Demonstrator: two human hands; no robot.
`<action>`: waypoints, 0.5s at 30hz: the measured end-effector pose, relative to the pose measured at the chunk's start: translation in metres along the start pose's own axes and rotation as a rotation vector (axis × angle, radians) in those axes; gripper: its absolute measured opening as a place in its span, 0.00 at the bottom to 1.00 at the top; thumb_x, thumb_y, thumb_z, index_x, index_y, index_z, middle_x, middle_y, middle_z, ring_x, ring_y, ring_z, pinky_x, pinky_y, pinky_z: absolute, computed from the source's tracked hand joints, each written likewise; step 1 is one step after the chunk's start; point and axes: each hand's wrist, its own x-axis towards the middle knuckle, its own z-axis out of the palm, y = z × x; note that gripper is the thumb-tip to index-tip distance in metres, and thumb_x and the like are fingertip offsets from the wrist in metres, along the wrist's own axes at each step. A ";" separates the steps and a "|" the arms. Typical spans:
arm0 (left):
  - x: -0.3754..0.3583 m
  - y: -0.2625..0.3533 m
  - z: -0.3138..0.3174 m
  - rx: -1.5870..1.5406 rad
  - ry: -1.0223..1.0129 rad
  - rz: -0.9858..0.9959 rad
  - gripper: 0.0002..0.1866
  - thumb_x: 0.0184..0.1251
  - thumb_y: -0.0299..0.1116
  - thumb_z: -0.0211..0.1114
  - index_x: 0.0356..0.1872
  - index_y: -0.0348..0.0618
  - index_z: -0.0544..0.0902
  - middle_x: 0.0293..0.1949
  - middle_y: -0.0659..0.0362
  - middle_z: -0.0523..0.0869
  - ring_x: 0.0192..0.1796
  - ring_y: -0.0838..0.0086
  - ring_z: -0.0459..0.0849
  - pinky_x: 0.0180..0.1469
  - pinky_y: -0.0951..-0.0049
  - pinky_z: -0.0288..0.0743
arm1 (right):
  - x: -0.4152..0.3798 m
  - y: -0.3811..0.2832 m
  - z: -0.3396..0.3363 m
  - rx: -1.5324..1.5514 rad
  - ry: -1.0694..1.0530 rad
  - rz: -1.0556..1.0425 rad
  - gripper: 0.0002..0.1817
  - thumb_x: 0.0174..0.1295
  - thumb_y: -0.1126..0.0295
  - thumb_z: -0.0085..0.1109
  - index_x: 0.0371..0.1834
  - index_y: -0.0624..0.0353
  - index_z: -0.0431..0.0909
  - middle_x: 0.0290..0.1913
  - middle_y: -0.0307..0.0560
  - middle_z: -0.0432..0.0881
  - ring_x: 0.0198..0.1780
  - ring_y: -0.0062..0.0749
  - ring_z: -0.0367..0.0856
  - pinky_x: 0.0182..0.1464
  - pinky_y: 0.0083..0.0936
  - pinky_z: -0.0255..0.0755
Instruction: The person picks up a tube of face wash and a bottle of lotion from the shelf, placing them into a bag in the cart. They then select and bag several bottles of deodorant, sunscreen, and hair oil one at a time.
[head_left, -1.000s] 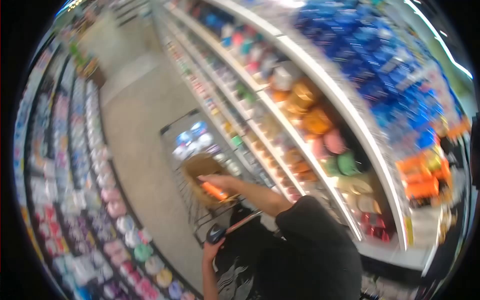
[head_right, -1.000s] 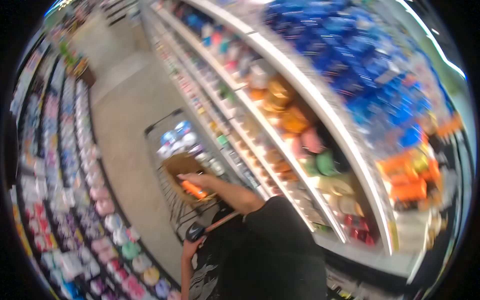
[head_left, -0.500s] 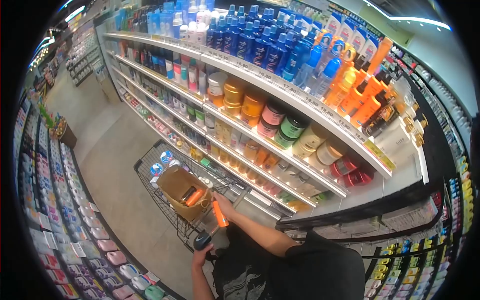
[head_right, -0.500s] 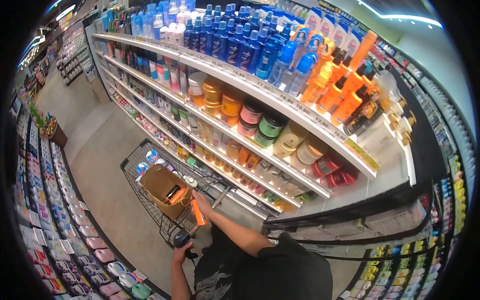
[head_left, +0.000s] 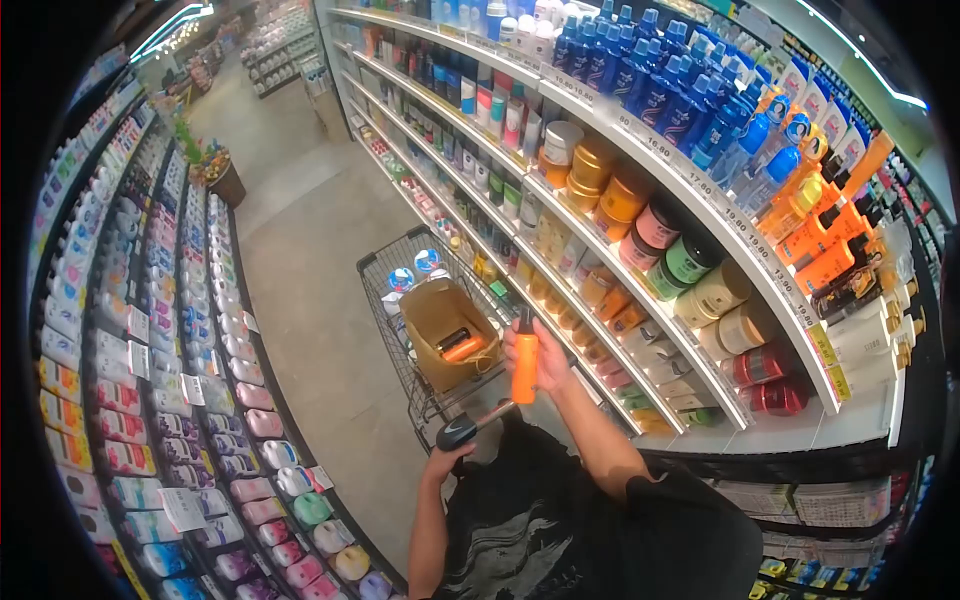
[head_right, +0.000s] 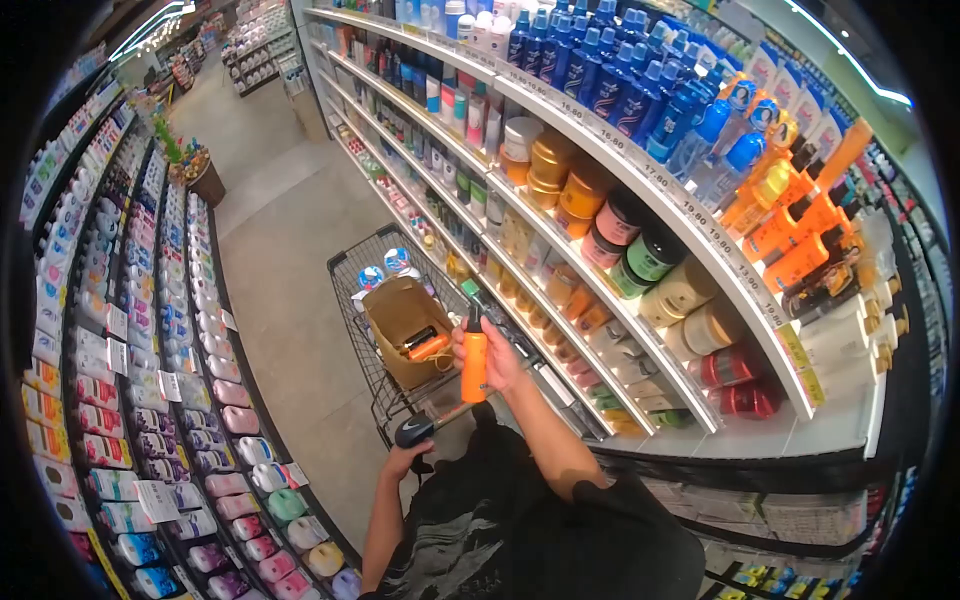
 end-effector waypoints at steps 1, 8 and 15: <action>-0.002 -0.006 -0.003 -0.001 -0.004 -0.002 0.21 0.63 0.31 0.84 0.56 0.41 0.88 0.45 0.63 0.91 0.46 0.75 0.88 0.53 0.70 0.82 | -0.001 -0.009 0.013 -0.002 0.004 -0.003 0.19 0.86 0.49 0.49 0.59 0.55 0.74 0.48 0.45 0.77 0.41 0.34 0.81 0.44 0.37 0.81; 0.010 -0.025 0.003 0.153 0.164 0.037 0.20 0.63 0.32 0.84 0.54 0.38 0.88 0.43 0.59 0.91 0.43 0.72 0.89 0.49 0.68 0.80 | -0.070 -0.146 0.181 -1.037 -0.119 -0.771 0.26 0.76 0.44 0.66 0.55 0.56 0.73 0.49 0.52 0.82 0.47 0.39 0.86 0.50 0.38 0.82; 0.007 -0.010 0.003 0.016 0.152 -0.062 0.19 0.65 0.29 0.82 0.52 0.36 0.85 0.42 0.58 0.89 0.44 0.67 0.91 0.51 0.63 0.83 | -0.133 -0.267 0.261 -1.339 0.445 -2.199 0.19 0.80 0.60 0.67 0.58 0.62 0.71 0.49 0.48 0.81 0.49 0.32 0.81 0.56 0.32 0.76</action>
